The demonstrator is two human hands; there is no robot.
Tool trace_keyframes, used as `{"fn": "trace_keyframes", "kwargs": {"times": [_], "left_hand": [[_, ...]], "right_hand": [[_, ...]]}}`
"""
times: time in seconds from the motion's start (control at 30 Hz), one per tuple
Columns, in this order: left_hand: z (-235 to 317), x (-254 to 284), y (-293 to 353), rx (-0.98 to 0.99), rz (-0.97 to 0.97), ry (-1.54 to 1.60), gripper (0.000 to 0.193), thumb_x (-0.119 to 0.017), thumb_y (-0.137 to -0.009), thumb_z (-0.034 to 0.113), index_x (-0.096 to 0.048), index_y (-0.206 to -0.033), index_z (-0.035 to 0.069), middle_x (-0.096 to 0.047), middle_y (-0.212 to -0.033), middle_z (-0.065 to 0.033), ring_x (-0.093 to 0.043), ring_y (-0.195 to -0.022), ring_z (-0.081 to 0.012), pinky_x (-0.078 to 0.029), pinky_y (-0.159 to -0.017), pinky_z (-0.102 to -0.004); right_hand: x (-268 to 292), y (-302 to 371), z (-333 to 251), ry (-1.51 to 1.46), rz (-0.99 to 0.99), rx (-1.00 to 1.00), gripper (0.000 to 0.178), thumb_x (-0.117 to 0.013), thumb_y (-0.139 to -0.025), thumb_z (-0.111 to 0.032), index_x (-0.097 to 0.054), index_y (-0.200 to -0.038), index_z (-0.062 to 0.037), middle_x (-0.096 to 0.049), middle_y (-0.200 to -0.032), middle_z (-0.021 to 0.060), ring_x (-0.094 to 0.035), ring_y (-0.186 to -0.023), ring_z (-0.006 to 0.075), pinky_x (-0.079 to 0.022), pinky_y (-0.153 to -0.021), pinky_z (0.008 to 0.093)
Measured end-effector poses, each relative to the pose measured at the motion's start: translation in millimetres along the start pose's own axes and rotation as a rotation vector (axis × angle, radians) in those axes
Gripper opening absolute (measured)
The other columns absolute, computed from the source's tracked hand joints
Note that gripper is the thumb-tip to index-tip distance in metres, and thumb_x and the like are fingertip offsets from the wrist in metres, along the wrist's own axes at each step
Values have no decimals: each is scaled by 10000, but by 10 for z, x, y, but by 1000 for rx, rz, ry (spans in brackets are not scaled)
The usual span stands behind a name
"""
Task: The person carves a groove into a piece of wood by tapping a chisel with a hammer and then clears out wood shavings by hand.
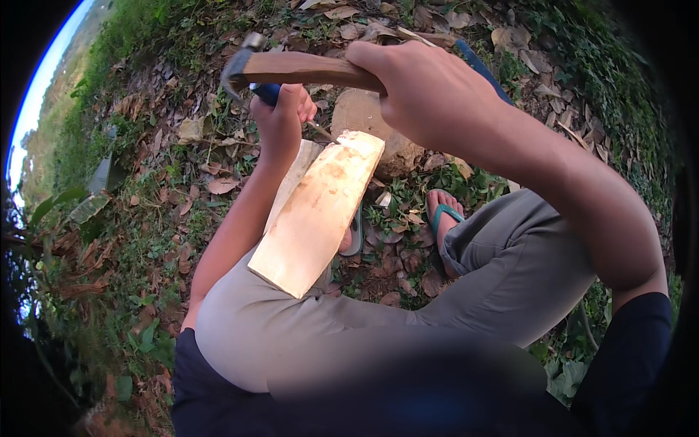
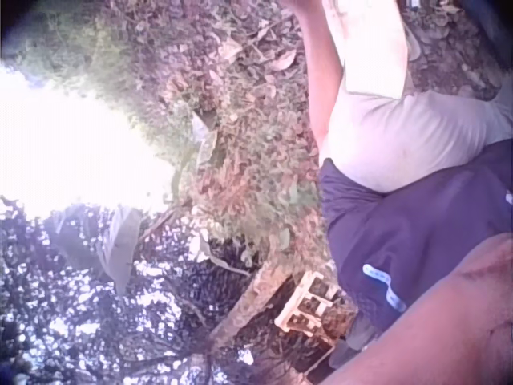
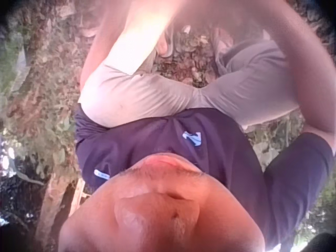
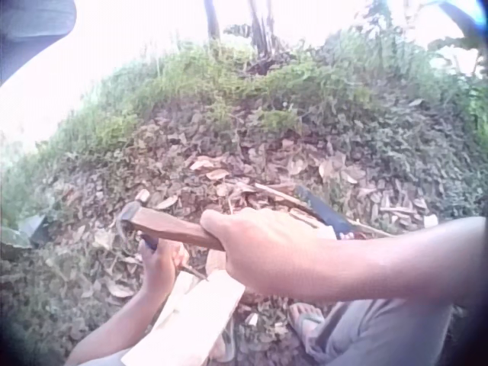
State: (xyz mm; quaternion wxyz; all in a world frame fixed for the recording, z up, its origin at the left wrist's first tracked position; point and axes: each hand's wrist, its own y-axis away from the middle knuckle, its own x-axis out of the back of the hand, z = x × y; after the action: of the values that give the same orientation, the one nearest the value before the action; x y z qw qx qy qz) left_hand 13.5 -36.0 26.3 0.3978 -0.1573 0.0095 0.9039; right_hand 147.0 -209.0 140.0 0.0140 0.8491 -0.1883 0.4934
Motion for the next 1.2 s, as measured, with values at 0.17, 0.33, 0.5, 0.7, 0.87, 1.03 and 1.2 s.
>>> {"fn": "trace_keyframes", "kwargs": {"times": [0.17, 0.33, 0.5, 0.7, 0.87, 1.03, 1.2], "left_hand": [[-29, 27, -35, -12, -12, -6, 185, -602, -980, 152, -505, -864, 46, -432, -584, 18, -405, -467, -86, -382, -492, -270], [-24, 29, 7, -35, -6, -43, 232, -568, -998, 170, -472, -813, 70, -398, -584, 21, -387, -469, -86, -378, -494, -283], [-66, 22, 9, -84, -49, -64, 231, -581, -990, 175, -482, -812, 67, -397, -579, 25, -405, -473, -85, -389, -495, -284], [-2, 26, 28, -56, 20, -49, 239, -618, -959, 155, -464, -792, 80, -407, -562, 24, -406, -455, -76, -390, -477, -275], [-50, -24, -10, -70, -29, -52, 218, -646, -950, 162, -494, -836, 55, -430, -581, 14, -433, -464, -86, -403, -486, -283], [-70, 82, 31, -44, -23, -27, 216, -647, -949, 163, -497, -831, 62, -434, -587, 17, -425, -467, -78, -397, -485, -281], [-13, 20, 37, -25, -8, -41, 205, -641, -955, 161, -499, -845, 63, -427, -580, 21, -423, -471, -78, -395, -485, -277]], "right_hand": [[-37, -22, -4, -74, 17, -20, 261, -582, -831, -45, -606, -1090, -65, -669, -843, 190, -673, -833, 396, -511, -719, 500], [-16, -21, 4, -88, -10, -8, 241, -549, -844, -12, -574, -1076, -71, -636, -814, 214, -639, -802, 424, -472, -687, 510], [11, -56, 103, 23, -164, -36, 291, -546, -851, 2, -597, -1120, -96, -639, -829, 221, -642, -801, 410, -473, -708, 496], [-118, -132, 129, -135, -3, 2, 366, -579, -916, -38, -581, -1281, -64, -653, -887, 202, -595, -692, 333, -485, -689, 407], [-36, -133, 314, -31, 46, 118, 217, -573, -936, -60, -559, -1153, -60, -585, -793, 199, -563, -656, 307, -434, -658, 434], [179, -157, -55, 103, -182, -46, 212, -517, -819, 24, -601, -1008, -24, -651, -795, 205, -666, -748, 311, -489, -666, 425], [27, -200, 326, -59, -14, 143, 176, -547, -891, -25, -572, -1065, -41, -609, -778, 195, -616, -691, 316, -452, -654, 432]]}}
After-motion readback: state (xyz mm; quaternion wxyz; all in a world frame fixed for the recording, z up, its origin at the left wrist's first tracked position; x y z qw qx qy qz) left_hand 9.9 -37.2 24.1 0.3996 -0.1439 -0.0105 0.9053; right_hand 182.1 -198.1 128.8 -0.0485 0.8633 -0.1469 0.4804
